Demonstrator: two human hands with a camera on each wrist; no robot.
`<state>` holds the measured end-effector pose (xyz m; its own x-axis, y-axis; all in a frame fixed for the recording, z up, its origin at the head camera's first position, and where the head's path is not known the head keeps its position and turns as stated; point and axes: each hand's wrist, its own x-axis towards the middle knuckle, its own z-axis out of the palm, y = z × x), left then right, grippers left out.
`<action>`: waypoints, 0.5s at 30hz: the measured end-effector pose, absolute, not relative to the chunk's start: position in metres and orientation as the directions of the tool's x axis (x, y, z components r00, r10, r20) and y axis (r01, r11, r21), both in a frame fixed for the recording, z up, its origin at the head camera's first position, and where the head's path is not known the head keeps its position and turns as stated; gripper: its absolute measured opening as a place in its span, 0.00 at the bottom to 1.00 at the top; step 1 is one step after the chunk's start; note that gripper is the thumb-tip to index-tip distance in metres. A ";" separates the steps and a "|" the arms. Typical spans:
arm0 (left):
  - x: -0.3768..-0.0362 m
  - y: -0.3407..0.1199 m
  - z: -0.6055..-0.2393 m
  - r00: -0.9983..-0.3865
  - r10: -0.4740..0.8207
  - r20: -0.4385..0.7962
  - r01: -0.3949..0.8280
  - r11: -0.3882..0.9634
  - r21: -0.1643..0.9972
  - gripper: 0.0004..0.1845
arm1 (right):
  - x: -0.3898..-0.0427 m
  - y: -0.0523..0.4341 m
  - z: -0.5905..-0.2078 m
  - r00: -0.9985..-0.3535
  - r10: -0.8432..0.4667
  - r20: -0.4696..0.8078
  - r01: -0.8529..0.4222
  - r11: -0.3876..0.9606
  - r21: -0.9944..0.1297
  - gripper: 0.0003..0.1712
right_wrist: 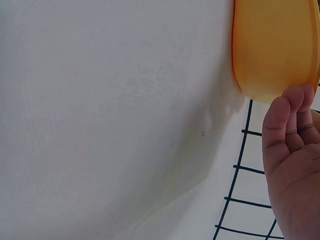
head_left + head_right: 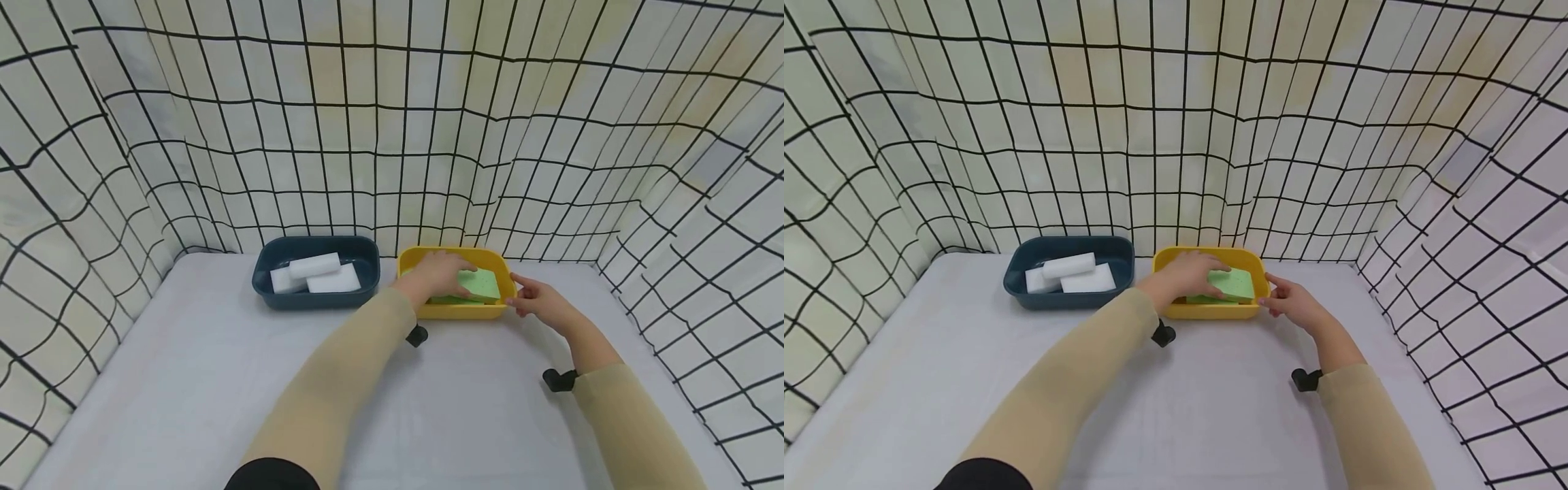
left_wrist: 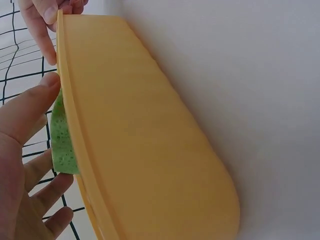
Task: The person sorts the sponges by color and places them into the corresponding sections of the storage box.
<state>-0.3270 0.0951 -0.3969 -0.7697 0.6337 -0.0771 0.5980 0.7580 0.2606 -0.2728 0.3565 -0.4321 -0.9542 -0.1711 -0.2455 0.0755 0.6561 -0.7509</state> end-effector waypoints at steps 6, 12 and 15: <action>-0.330 0.087 -0.396 -0.765 0.638 -0.092 0.585 0.747 0.317 0.34 | -0.273 0.357 -0.432 -0.954 -0.171 -0.246 0.076 0.656 -0.751 0.47; -0.331 0.081 -0.395 -0.764 0.640 -0.079 0.572 0.730 0.374 0.33 | -0.274 0.358 -0.432 -0.952 -0.167 -0.255 0.085 0.661 -0.746 0.47; -0.331 0.077 -0.394 -0.767 0.638 -0.066 0.574 0.729 0.373 0.33 | -0.274 0.358 -0.433 -0.951 -0.168 -0.259 0.086 0.661 -0.745 0.47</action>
<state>-0.3305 0.0771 -0.3938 -0.7669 0.6384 -0.0660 0.5744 0.7285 0.3733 -0.2737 0.3580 -0.4326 -0.9511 -0.1684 -0.2591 0.0859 0.6613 -0.7452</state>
